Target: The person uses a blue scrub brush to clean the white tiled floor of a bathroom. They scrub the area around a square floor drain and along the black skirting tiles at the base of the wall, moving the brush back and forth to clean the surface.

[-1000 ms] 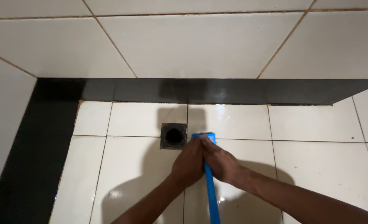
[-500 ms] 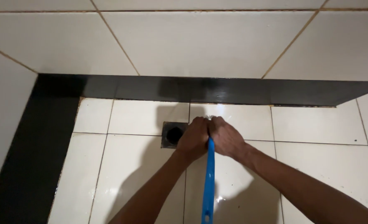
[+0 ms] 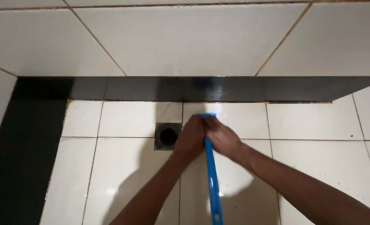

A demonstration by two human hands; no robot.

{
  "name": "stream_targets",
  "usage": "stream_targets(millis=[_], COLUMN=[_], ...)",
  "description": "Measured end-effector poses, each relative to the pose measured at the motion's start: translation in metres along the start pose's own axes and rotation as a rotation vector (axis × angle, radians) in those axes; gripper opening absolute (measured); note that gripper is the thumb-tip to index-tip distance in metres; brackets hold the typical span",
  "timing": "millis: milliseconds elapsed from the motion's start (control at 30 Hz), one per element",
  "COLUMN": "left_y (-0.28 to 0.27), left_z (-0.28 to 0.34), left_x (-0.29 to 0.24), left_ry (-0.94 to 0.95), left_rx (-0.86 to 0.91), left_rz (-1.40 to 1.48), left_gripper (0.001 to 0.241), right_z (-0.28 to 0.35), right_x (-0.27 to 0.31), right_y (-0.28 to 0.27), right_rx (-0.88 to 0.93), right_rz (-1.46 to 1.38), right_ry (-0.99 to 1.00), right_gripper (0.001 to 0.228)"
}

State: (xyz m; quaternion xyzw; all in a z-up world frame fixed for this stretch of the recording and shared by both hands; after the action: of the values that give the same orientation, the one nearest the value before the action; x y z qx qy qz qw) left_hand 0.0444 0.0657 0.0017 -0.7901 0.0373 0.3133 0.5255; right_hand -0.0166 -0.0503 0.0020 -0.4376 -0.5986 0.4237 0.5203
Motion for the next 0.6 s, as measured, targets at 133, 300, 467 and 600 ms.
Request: stream_targets(millis=[133,300,467,600], left_y=[0.001,-0.010,-0.011,-0.013], left_z=[-0.031,-0.024,0.030,0.050], left_x=[0.027,0.007,-0.043,-0.066], left_ry=[-0.052,-0.185,-0.167,-0.120], left_rx=[-0.146,-0.034,0.117,0.085], left_rz=[0.029,0.181,0.169,0.264], left_gripper=[0.028,0.028,0.029,0.037], right_z=[-0.028,-0.018,0.043,0.069], right_x=[-0.015,-0.014,0.013,0.026], right_y=[-0.017,-0.008,-0.004,-0.018], right_rx=[-0.143,-0.155,0.092,0.339], right_rz=[-0.131,-0.214,-0.136,-0.196], right_ry=[0.010,-0.006,0.002,0.071], right_gripper=[0.025,0.018,0.021,0.009])
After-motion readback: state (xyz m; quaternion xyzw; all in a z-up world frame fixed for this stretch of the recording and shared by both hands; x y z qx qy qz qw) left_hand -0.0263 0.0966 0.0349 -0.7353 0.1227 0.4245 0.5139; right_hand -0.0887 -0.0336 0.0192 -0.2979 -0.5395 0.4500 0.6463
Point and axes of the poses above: each hand's wrist, its own z-axis away from the middle knuckle, its own y-axis out of the palm, x = y × z, the point moved 3 cm from there along -z, towards the middle knuckle, and after that the axes turned 8 degrees about y, right-handed, at the moved point
